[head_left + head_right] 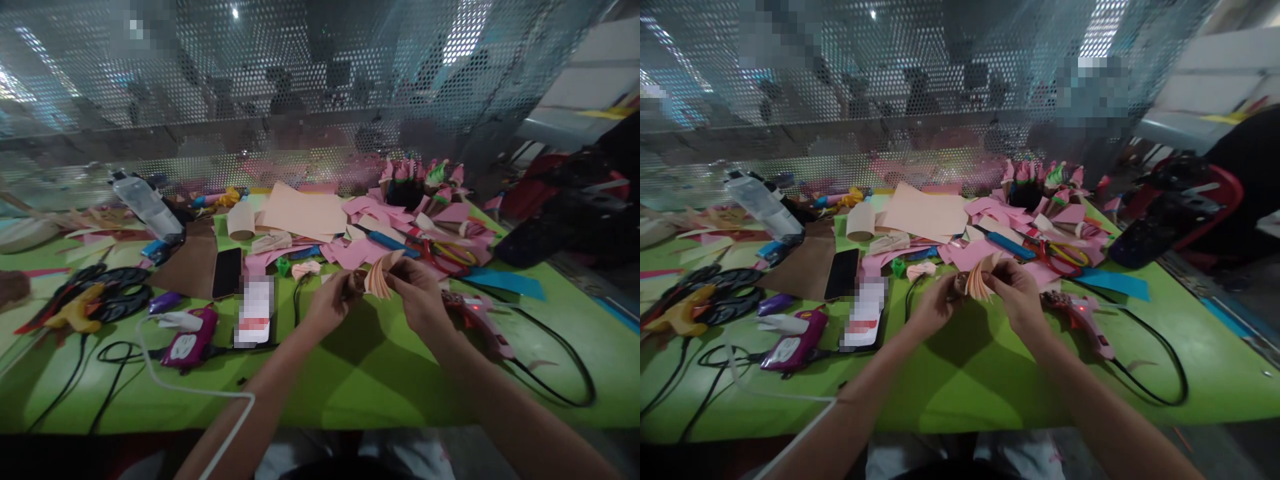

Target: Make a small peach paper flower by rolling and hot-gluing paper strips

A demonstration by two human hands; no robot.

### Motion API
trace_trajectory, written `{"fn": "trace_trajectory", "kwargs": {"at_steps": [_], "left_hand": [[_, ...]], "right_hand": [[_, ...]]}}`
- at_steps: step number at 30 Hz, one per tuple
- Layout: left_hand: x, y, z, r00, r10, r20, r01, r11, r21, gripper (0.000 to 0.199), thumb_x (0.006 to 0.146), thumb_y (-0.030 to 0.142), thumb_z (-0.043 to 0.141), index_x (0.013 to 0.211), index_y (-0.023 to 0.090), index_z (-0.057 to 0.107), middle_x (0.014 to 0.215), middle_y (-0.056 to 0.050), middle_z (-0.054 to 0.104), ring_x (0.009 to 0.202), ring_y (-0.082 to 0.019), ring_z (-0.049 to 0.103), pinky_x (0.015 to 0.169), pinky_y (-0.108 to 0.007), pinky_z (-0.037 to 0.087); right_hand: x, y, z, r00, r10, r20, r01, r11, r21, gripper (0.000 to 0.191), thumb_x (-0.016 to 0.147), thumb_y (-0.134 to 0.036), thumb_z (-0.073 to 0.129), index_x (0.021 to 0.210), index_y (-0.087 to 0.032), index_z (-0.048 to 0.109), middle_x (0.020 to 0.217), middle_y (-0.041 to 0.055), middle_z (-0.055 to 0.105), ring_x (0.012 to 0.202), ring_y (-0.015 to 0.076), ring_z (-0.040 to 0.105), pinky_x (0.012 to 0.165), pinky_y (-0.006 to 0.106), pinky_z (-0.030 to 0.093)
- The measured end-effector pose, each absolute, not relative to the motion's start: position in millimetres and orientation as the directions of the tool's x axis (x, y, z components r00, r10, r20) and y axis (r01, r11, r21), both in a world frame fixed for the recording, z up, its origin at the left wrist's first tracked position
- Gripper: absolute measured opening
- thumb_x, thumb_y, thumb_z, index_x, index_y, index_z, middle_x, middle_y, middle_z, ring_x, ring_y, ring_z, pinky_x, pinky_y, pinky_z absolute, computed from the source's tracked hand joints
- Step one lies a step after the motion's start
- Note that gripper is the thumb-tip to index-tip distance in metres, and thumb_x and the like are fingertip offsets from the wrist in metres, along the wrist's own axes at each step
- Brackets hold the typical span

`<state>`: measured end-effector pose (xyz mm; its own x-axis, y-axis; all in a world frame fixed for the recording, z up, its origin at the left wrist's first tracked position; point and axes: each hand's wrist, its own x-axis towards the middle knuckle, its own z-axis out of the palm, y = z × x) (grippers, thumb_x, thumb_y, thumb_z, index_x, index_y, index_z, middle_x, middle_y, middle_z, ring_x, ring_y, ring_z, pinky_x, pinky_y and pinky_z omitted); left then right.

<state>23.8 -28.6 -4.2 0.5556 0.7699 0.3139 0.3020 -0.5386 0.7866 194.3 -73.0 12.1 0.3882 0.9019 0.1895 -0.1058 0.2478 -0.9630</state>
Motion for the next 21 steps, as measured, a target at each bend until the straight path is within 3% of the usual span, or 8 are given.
{"fn": "trace_trajectory", "kwargs": {"at_steps": [7,11,16,21], "left_hand": [[26,-33,1,0.546,0.801,0.246,0.244,-0.433,0.868,0.042,0.072,0.007,0.053,0.111,0.021,0.061,0.103,-0.006,0.069,0.094,-0.021,0.062,0.083,-0.030,0.048],[29,-30,-1,0.458,0.875,0.159,0.119,-0.238,0.964,0.037,0.070,0.013,0.063,0.106,0.020,0.062,0.098,-0.005,0.069,0.090,-0.021,0.062,0.083,-0.031,0.048],[31,-28,7,0.270,0.959,-0.089,-0.103,0.121,0.987,0.035,0.062,0.021,0.079,0.094,0.018,0.067,0.079,0.000,0.067,0.071,-0.013,0.059,0.066,-0.024,0.044],[30,-33,20,0.398,0.894,-0.206,-0.212,0.308,0.928,0.046,0.046,0.039,0.091,0.079,0.013,0.072,0.065,0.002,0.063,0.054,-0.006,0.046,0.052,-0.021,0.035]], "right_hand": [[194,-77,8,0.357,0.900,0.250,0.033,0.255,-0.966,0.017,0.069,-0.032,0.078,0.079,-0.023,0.068,0.074,-0.0003,0.066,0.068,0.0168,0.058,0.065,0.030,0.047],[196,-79,11,0.381,0.876,0.297,0.072,0.293,-0.954,0.010,0.074,-0.028,0.074,0.082,-0.023,0.068,0.074,-0.0016,0.064,0.070,0.0157,0.056,0.066,0.029,0.045],[195,-76,16,0.338,0.913,0.229,-0.041,0.258,-0.965,0.014,0.068,-0.030,0.078,0.078,-0.024,0.069,0.074,-0.0014,0.066,0.069,0.0158,0.057,0.066,0.030,0.045],[188,-72,14,0.234,0.967,0.102,-0.180,0.146,-0.973,0.018,0.061,-0.031,0.082,0.073,-0.023,0.070,0.073,-0.0010,0.066,0.070,0.0163,0.058,0.068,0.030,0.046]]}}
